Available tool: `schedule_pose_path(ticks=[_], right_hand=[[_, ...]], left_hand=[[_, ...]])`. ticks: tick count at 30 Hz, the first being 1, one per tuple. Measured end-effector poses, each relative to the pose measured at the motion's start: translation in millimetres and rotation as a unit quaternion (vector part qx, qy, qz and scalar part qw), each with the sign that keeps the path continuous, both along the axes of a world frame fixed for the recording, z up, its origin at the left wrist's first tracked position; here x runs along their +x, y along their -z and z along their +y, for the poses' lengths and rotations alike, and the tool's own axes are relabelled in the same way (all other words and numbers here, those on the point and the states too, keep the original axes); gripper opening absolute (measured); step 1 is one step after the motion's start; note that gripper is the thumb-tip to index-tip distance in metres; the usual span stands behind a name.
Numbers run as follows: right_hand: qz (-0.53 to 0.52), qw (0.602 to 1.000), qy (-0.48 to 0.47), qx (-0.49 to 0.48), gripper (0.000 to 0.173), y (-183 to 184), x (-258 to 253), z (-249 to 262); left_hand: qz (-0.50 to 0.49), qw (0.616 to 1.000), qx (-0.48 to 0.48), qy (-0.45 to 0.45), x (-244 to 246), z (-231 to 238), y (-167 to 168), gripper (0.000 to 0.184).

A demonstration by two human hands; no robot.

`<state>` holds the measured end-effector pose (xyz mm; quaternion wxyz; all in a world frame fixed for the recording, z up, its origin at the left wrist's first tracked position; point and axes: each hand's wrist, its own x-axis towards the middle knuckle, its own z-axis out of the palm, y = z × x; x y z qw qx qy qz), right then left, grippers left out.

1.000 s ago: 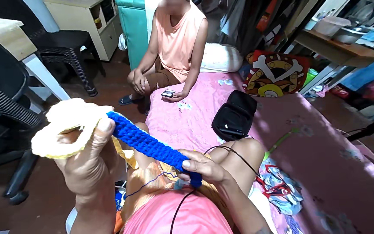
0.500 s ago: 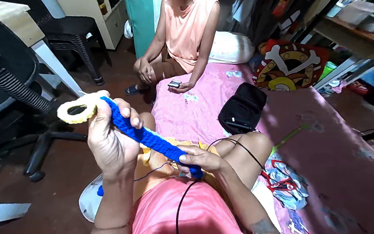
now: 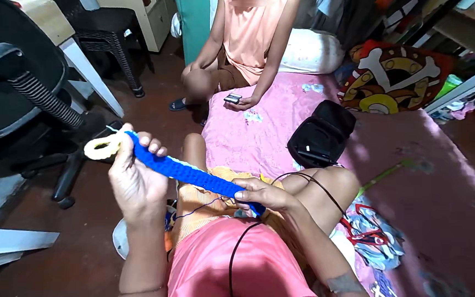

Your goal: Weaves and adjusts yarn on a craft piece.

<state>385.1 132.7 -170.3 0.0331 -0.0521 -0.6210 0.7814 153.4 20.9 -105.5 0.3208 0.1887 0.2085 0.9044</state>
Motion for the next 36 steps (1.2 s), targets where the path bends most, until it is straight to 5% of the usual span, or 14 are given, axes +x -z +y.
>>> schedule_pose_path(ticks=[4, 6, 7, 8, 10, 11, 12, 13, 15, 17, 20, 24, 31, 36], right_hand=[[-0.032, 0.998, -0.045, 0.036, 0.020, -10.2, -6.2, 3.6], [-0.074, 0.995, -0.062, 0.040, 0.020, -3.3, -17.6, 3.7], [-0.100, 0.992, -0.066, 0.041, 0.020, 5.4, -23.9, 4.9], [-0.128, 0.989, -0.066, 0.042, 0.020, 15.8, -29.5, 6.6], [-0.184, 0.980, -0.059, 0.056, 0.020, 36.3, -37.6, 11.0], [-0.208, 0.974, -0.053, 0.066, 0.020, 44.5, -39.8, 13.7], [-0.227, 0.970, -0.050, 0.072, 0.020, 50.9, -40.2, 15.2], [-0.242, 0.966, -0.051, 0.072, 0.020, 55.1, -39.0, 14.9], [-0.257, 0.961, -0.068, 0.069, 0.019, 56.4, -38.8, 13.9], [-0.256, 0.961, -0.075, 0.068, 0.020, 53.4, -41.2, 14.0], [-0.250, 0.964, -0.062, 0.062, 0.024, 49.5, -41.3, 15.6], [-0.263, 0.962, -0.046, 0.054, 0.019, 49.8, -35.7, 21.4], [-0.195, 0.978, 0.067, 0.007, 0.027, 63.7, -27.3, 28.4], [-0.145, 0.989, 0.011, 0.018, 0.030, 70.2, -21.9, 32.3]], left_hand=[[0.058, 0.994, -0.070, -0.056, -9.7, -48.9, 17.4, 0.032], [0.130, 0.970, -0.200, -0.049, -33.0, -61.3, 43.8, 0.027], [0.198, 0.926, -0.318, -0.034, -50.9, -66.9, 66.1, 0.022], [0.286, 0.839, -0.463, -0.004, -68.6, -73.8, 89.9, 0.017], [0.444, 0.579, -0.677, 0.096, -93.2, -86.8, 129.4, 0.035], [0.479, 0.496, -0.711, 0.137, -94.8, -87.5, 137.1, 0.044], [0.511, 0.465, -0.705, 0.163, -90.5, -85.4, 137.0, 0.047], [0.544, 0.487, -0.663, 0.163, -80.0, -81.5, 131.4, 0.045], [0.584, 0.596, -0.538, 0.123, -49.2, -63.7, 118.1, 0.035], [0.602, 0.651, -0.426, 0.180, -19.8, -34.1, 110.3, 0.042], [0.612, 0.623, -0.331, 0.357, -6.4, 10.2, 127.3, 0.045], [0.561, 0.616, -0.309, 0.460, -11.2, 33.7, 146.1, 0.027], [0.449, 0.674, -0.314, 0.496, -20.4, 39.3, 148.9, 0.022], [0.480, 0.658, -0.293, 0.500, -19.8, 41.6, 138.8, 0.027]])
